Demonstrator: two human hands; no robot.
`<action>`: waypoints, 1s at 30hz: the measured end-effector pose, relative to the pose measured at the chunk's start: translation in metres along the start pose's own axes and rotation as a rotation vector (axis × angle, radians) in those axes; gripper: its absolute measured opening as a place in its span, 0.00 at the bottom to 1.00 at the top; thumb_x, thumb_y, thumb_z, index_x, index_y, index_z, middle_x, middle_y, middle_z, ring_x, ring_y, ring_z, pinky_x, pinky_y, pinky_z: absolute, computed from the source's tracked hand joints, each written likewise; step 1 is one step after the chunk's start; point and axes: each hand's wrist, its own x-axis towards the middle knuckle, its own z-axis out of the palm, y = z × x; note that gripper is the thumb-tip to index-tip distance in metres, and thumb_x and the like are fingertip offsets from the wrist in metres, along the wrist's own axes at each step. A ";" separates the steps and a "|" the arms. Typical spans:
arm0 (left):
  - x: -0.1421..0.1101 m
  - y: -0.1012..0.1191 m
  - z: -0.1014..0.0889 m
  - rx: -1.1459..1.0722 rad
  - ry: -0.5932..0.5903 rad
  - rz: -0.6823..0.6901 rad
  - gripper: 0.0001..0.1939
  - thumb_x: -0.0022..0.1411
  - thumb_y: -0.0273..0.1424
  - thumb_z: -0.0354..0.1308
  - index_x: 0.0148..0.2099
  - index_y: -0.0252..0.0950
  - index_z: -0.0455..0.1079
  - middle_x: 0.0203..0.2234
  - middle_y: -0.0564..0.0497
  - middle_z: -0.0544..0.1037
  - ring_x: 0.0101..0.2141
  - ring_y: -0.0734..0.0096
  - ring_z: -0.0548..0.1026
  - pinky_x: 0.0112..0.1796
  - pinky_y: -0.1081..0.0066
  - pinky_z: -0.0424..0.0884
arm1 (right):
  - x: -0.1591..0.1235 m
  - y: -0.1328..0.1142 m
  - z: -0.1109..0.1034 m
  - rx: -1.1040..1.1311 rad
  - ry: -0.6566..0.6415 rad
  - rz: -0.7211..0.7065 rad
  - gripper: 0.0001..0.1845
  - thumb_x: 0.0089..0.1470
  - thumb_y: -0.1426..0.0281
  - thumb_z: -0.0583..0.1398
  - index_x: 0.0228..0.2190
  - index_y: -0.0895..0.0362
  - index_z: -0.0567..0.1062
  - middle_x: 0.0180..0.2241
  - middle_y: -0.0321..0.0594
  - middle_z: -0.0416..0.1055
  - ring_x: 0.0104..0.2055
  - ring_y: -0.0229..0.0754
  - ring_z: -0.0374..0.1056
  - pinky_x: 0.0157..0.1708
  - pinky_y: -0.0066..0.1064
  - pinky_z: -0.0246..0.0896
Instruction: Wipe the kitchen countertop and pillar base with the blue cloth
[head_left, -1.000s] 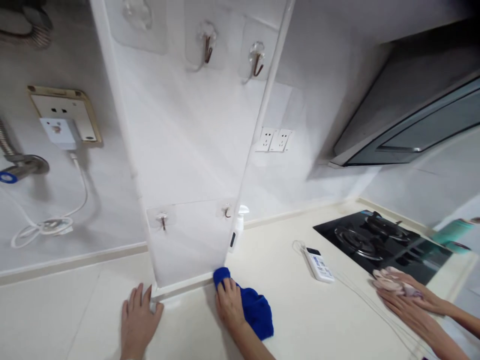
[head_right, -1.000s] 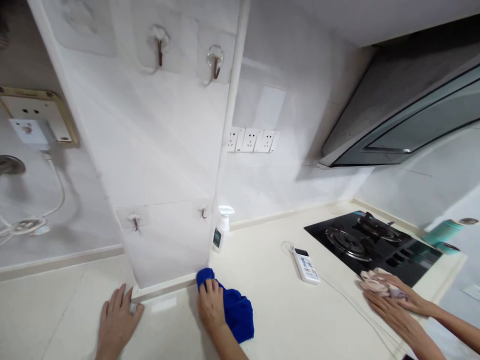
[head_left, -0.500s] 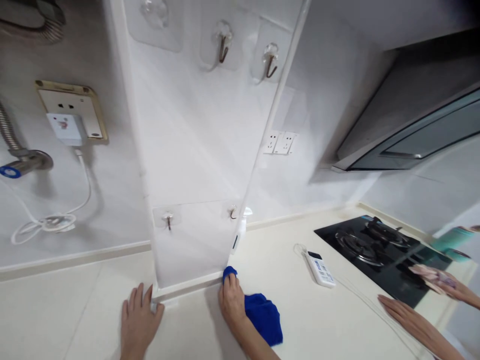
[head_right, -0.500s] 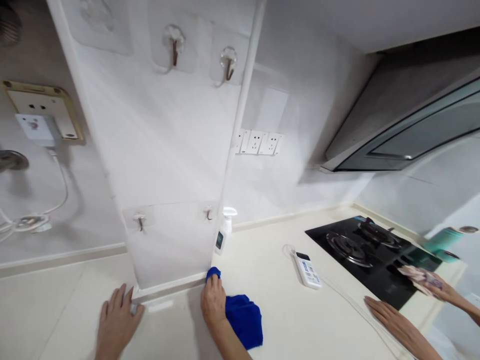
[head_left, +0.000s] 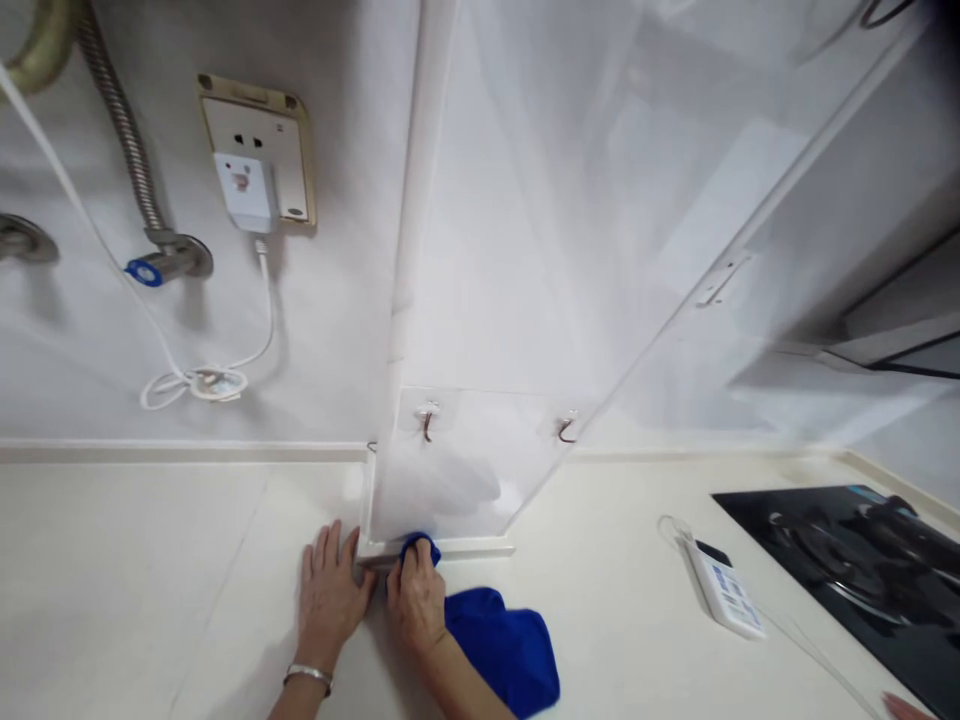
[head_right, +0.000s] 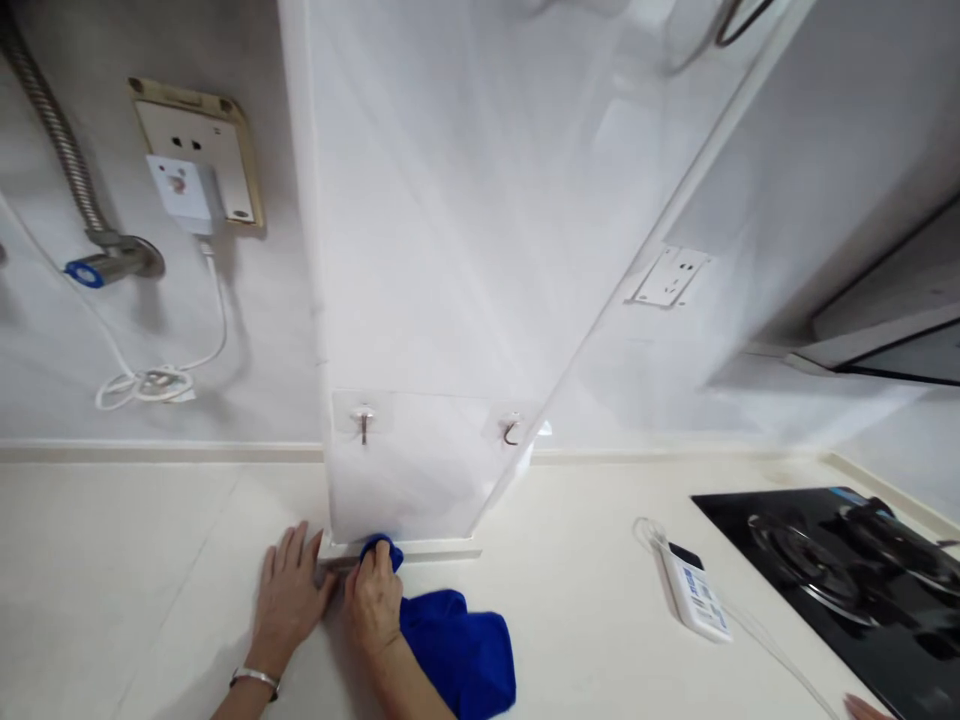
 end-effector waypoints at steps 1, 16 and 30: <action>0.000 -0.001 0.001 -0.004 0.004 -0.003 0.29 0.60 0.37 0.51 0.61 0.32 0.67 0.66 0.36 0.62 0.66 0.46 0.56 0.64 0.46 0.51 | 0.000 0.002 -0.001 0.005 -0.001 0.004 0.19 0.56 0.76 0.49 0.45 0.60 0.73 0.40 0.53 0.71 0.31 0.45 0.68 0.25 0.36 0.66; 0.004 -0.012 0.008 0.051 0.016 0.024 0.29 0.61 0.39 0.47 0.61 0.32 0.68 0.65 0.36 0.64 0.66 0.47 0.57 0.63 0.47 0.53 | 0.003 -0.018 -0.004 -0.115 -0.080 -0.185 0.16 0.58 0.71 0.58 0.49 0.51 0.71 0.48 0.40 0.74 0.39 0.45 0.68 0.34 0.36 0.65; 0.009 -0.001 -0.005 0.082 0.027 0.012 0.31 0.61 0.40 0.41 0.60 0.29 0.66 0.65 0.37 0.62 0.66 0.51 0.56 0.63 0.49 0.53 | -0.025 0.095 -0.078 -0.108 -0.006 0.133 0.29 0.52 0.76 0.54 0.56 0.55 0.68 0.57 0.44 0.70 0.47 0.46 0.67 0.44 0.36 0.67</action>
